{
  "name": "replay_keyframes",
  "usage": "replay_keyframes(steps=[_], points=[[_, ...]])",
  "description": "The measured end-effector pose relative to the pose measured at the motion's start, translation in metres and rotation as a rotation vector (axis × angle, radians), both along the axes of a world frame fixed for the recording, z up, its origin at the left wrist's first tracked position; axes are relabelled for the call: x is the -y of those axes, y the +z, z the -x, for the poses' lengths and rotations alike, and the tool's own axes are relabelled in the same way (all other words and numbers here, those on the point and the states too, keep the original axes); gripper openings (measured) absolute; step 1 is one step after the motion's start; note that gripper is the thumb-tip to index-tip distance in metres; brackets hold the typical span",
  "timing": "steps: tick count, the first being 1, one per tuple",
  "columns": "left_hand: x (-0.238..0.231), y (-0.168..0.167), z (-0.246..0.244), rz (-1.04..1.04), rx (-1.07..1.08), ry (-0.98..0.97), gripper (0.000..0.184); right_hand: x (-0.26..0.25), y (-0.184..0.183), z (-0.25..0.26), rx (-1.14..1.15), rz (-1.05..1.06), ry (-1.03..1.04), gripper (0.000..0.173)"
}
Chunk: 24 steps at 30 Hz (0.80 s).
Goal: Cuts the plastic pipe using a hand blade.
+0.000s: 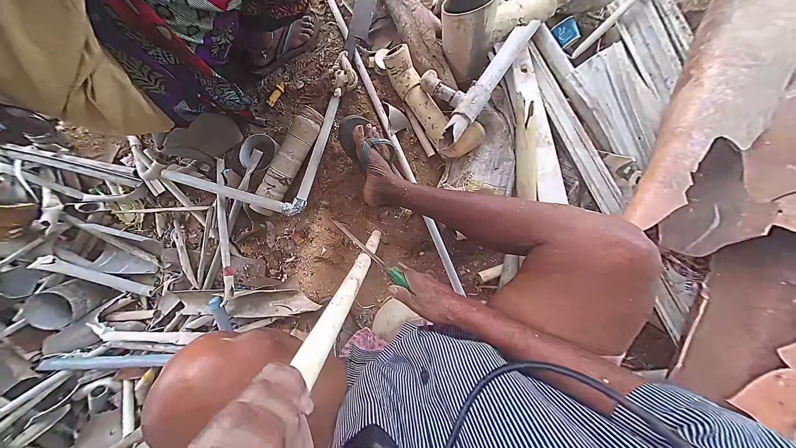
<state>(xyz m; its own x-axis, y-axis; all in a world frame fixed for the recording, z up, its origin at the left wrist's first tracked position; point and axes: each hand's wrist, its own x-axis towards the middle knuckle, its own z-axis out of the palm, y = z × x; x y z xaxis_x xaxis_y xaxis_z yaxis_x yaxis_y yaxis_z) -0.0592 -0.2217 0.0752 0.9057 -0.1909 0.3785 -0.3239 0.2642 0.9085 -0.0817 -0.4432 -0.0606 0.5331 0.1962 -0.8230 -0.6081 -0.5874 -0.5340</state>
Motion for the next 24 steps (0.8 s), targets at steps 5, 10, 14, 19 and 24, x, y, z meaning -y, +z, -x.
replay_keyframes(steps=[5,10,14,19,24], points=[[-0.016,-0.005,-0.015,0.101,-0.037,0.033,0.024,-0.011,0.031,0.005,0.294,-0.226,0.162,0.048],[-0.033,-0.015,-0.024,0.159,-0.004,0.029,0.023,0.007,-0.041,-0.001,-0.081,0.092,-0.022,0.054],[-0.047,-0.022,-0.028,0.193,-0.024,0.059,0.022,-0.009,0.025,-0.008,0.223,-0.126,0.199,0.052],[-0.068,-0.032,-0.035,0.225,-0.011,0.053,0.019,-0.007,-0.044,-0.005,0.069,-0.001,0.012,0.06],[-0.08,-0.043,-0.035,0.247,-0.006,0.122,0.018,-0.037,0.024,-0.011,0.264,-0.102,0.194,0.057]])
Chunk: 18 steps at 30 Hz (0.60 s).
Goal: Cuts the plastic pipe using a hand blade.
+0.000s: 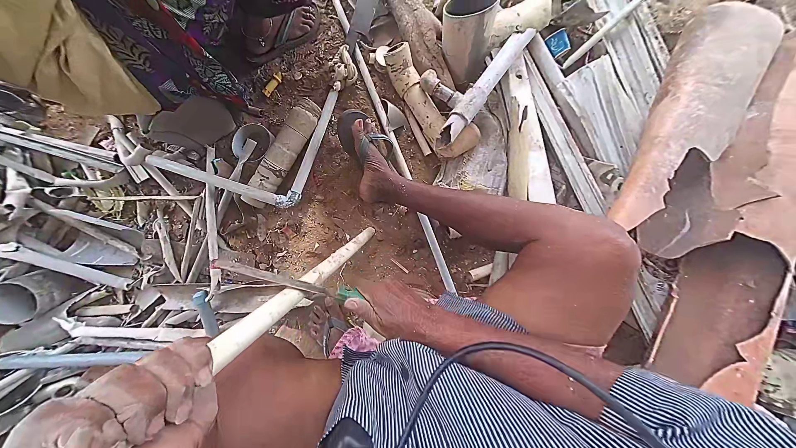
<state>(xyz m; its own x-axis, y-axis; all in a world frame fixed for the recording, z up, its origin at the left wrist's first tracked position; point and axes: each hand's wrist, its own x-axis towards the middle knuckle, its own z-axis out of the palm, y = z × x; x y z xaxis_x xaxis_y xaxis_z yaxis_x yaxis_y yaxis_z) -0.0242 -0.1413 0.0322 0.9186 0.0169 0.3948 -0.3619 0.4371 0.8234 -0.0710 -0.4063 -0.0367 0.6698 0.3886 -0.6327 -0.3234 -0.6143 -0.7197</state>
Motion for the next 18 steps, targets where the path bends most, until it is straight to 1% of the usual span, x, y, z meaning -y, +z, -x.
replay_keyframes(steps=[1,3,4,5,6,8,9,10,11,12,13,14,15,16,17,18], points=[[0.0,0.0,0.003,0.002,0.001,-0.01,0.019,0.0,-0.011,0.004,-0.001,0.041,-0.024,0.057],[0.0,0.001,0.006,-0.003,0.002,-0.015,0.021,0.016,-0.056,0.009,-0.211,0.191,-0.164,0.058],[0.001,0.0,0.005,0.002,0.014,-0.014,0.023,0.03,-0.073,0.006,-0.277,0.278,-0.203,0.06],[0.002,-0.001,0.005,0.001,0.025,-0.007,0.024,0.037,-0.075,0.004,-0.317,0.31,-0.197,0.061],[0.001,-0.001,0.006,0.0,0.026,-0.009,0.023,0.034,-0.065,0.006,-0.31,0.286,-0.168,0.06],[0.001,-0.002,0.005,-0.003,0.017,-0.016,0.023,0.02,-0.031,0.007,-0.158,0.136,-0.091,0.055],[0.002,-0.003,0.003,-0.003,0.023,-0.02,0.023,0.012,-0.021,0.007,-0.075,0.06,-0.076,0.054],[0.002,-0.004,0.003,0.001,0.027,-0.014,0.023,0.007,-0.026,0.009,-0.03,0.026,-0.088,0.055],[0.001,-0.005,0.005,0.003,0.027,-0.002,0.023,0.006,-0.041,0.015,-0.073,0.042,-0.137,0.057],[0.001,-0.006,0.005,0.006,0.033,0.008,0.023,0.011,-0.061,0.018,-0.147,0.102,-0.192,0.059],[0.002,-0.006,0.003,0.016,0.039,0.011,0.023,0.021,-0.072,0.013,-0.2,0.171,-0.211,0.06],[0.002,-0.007,0.004,0.026,0.04,0.016,0.022,0.028,-0.073,0.007,-0.224,0.198,-0.185,0.06],[0.0,-0.008,0.005,0.032,0.039,0.017,0.022,0.028,-0.063,0.004,-0.209,0.172,-0.143,0.059],[-0.001,-0.007,0.008,0.035,0.023,0.008,0.022,0.023,-0.047,0.009,-0.147,0.106,-0.101,0.057],[-0.001,-0.009,0.006,0.042,0.033,-0.003,0.022,0.018,-0.033,0.006,-0.026,0.036,-0.067,0.056],[-0.001,-0.01,0.005,0.05,0.04,-0.022,0.022,0.012,-0.027,0.008,0.084,-0.015,-0.055,0.056]])
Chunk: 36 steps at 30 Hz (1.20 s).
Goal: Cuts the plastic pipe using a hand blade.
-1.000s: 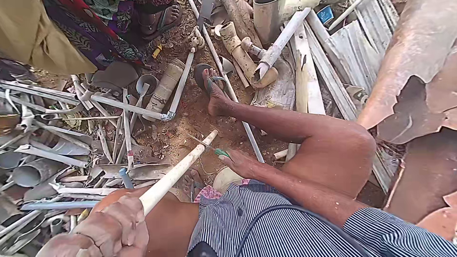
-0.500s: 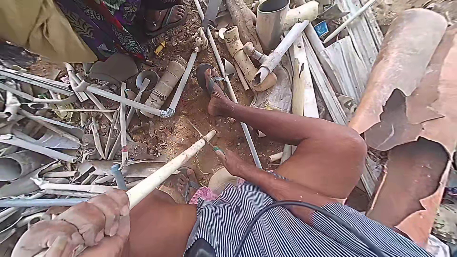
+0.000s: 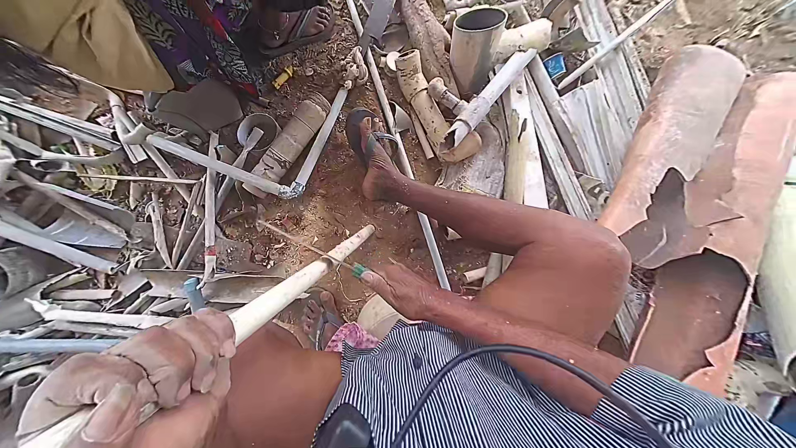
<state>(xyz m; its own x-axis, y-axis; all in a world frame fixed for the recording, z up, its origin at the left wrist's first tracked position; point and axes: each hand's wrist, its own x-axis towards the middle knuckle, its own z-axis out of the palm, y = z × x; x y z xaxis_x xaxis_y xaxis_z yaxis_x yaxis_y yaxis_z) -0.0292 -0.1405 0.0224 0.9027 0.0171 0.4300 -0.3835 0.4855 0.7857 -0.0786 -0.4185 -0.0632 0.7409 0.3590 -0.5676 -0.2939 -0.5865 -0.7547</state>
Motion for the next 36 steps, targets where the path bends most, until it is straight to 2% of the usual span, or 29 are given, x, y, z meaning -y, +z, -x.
replay_keyframes(steps=[1,4,5,7,8,10,13,15,17,18,19,23,24,26,28,31,33,34,36], points=[[0.0,0.0,0.001,0.003,0.003,-0.023,0.022,-0.004,-0.007,0.007,0.046,-0.01,-0.02,0.057],[0.002,0.004,-0.001,-0.008,0.012,-0.039,0.024,0.01,-0.056,0.021,-0.315,0.125,-0.234,0.062],[0.001,0.004,-0.001,-0.011,0.009,-0.036,0.024,0.016,-0.058,0.016,-0.385,0.164,-0.238,0.062],[0.0,0.003,0.003,-0.009,-0.018,-0.028,0.023,0.01,-0.033,0.018,-0.324,0.099,-0.137,0.06],[0.002,0.003,0.002,-0.005,-0.02,-0.031,0.023,0.004,-0.016,0.016,-0.214,0.027,-0.096,0.058],[0.006,0.005,-0.001,-0.004,-0.003,-0.042,0.024,-0.006,-0.011,0.014,-0.065,-0.03,-0.081,0.058],[0.009,0.008,-0.001,0.014,0.003,-0.058,0.024,0.01,-0.045,0.011,-0.286,0.082,-0.185,0.061],[0.007,0.007,0.0,0.017,0.004,-0.042,0.024,0.005,-0.027,0.009,-0.26,-0.003,-0.124,0.058],[0.008,0.005,0.003,0.015,-0.002,0.012,0.023,-0.022,0.01,0.016,-0.003,-0.218,-0.049,0.058],[0.011,0.004,0.002,0.026,0.004,0.045,0.023,-0.034,0.014,0.017,0.14,-0.275,-0.042,0.063],[0.012,0.005,0.004,0.033,-0.001,0.072,0.023,-0.04,0.009,0.021,0.154,-0.277,-0.067,0.066],[0.008,0.005,0.003,0.043,0.013,0.114,0.022,-0.004,-0.05,0.022,-0.299,0.002,-0.237,0.06],[0.007,0.004,0.003,0.036,0.014,0.114,0.022,-0.003,-0.047,0.025,-0.296,-0.014,-0.227,0.059],[0.006,0.002,0.004,0.033,0.008,0.105,0.021,-0.021,-0.021,0.034,-0.082,-0.177,-0.153,0.058],[0.008,0.003,0.003,0.025,0.013,0.072,0.021,-0.03,-0.018,0.034,0.112,-0.263,-0.102,0.065],[0.01,0.011,0.002,-0.008,0.026,0.009,0.022,-0.005,-0.044,0.03,-0.235,-0.095,-0.259,0.058],[0.007,0.011,0.002,-0.021,0.052,-0.064,0.024,-0.003,-0.027,0.021,-0.325,-0.047,-0.289,0.054],[0.005,0.009,0.005,-0.021,0.046,-0.107,0.024,-0.011,-0.016,0.028,-0.255,-0.12,-0.242,0.054],[0.005,0.007,0.006,-0.024,0.054,-0.15,0.023,-0.025,-0.007,0.032,0.045,-0.265,-0.148,0.056]])
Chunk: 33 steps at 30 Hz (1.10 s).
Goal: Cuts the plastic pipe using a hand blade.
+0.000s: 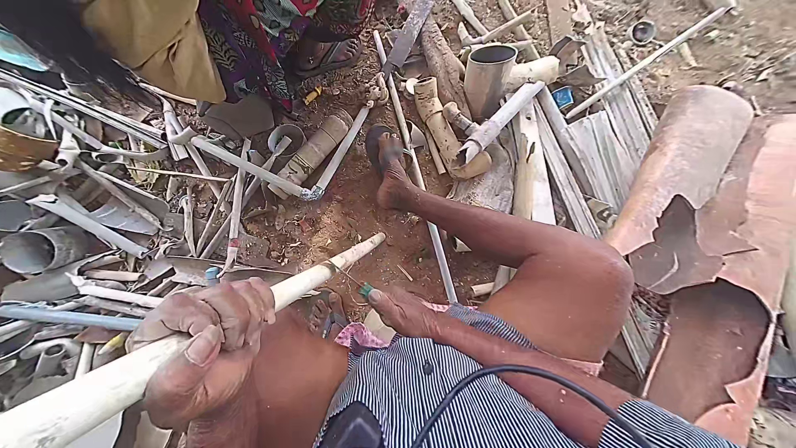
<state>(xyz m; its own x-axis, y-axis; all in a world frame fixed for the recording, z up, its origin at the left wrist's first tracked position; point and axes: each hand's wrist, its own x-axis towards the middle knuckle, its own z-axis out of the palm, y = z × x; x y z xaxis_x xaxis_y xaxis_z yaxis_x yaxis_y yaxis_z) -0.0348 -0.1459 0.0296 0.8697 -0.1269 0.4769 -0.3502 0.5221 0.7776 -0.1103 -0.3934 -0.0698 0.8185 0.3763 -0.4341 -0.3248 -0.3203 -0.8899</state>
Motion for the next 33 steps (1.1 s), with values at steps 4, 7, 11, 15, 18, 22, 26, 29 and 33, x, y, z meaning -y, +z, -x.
replay_keyframes(steps=[4,7,11,15,18,22,26,29,33], points=[[-0.001,0.003,0.003,-0.008,0.017,-0.057,0.022,0.028,-0.041,-0.004,-0.306,0.23,-0.034,0.062],[-0.003,0.0,0.009,-0.011,0.003,-0.081,0.023,0.022,-0.021,-0.004,-0.36,0.235,-0.002,0.059],[0.001,0.001,0.011,-0.036,0.008,-0.107,0.021,0.003,-0.014,-0.002,-0.001,0.185,0.004,0.067],[-0.001,0.002,0.011,-0.05,0.009,-0.08,0.021,0.03,-0.038,-0.015,-0.357,0.352,-0.016,0.063],[0.003,0.002,0.011,-0.069,0.012,-0.096,0.023,0.014,-0.018,-0.006,-0.073,0.33,0.039,0.063],[0.008,0.007,0.011,-0.067,0.013,-0.078,0.024,0.025,-0.043,-0.009,-0.39,0.342,-0.113,0.061],[0.005,0.005,0.011,-0.085,0.008,-0.083,0.024,0.006,-0.009,-0.005,-0.101,0.199,-0.057,0.056],[0.009,0.008,0.014,-0.087,0.006,-0.088,0.025,0.009,-0.021,-0.009,-0.247,0.379,-0.145,0.061],[0.006,0.005,0.018,-0.098,-0.031,-0.052,0.024,-0.004,0.009,-0.015,-0.261,0.384,-0.156,0.056]])
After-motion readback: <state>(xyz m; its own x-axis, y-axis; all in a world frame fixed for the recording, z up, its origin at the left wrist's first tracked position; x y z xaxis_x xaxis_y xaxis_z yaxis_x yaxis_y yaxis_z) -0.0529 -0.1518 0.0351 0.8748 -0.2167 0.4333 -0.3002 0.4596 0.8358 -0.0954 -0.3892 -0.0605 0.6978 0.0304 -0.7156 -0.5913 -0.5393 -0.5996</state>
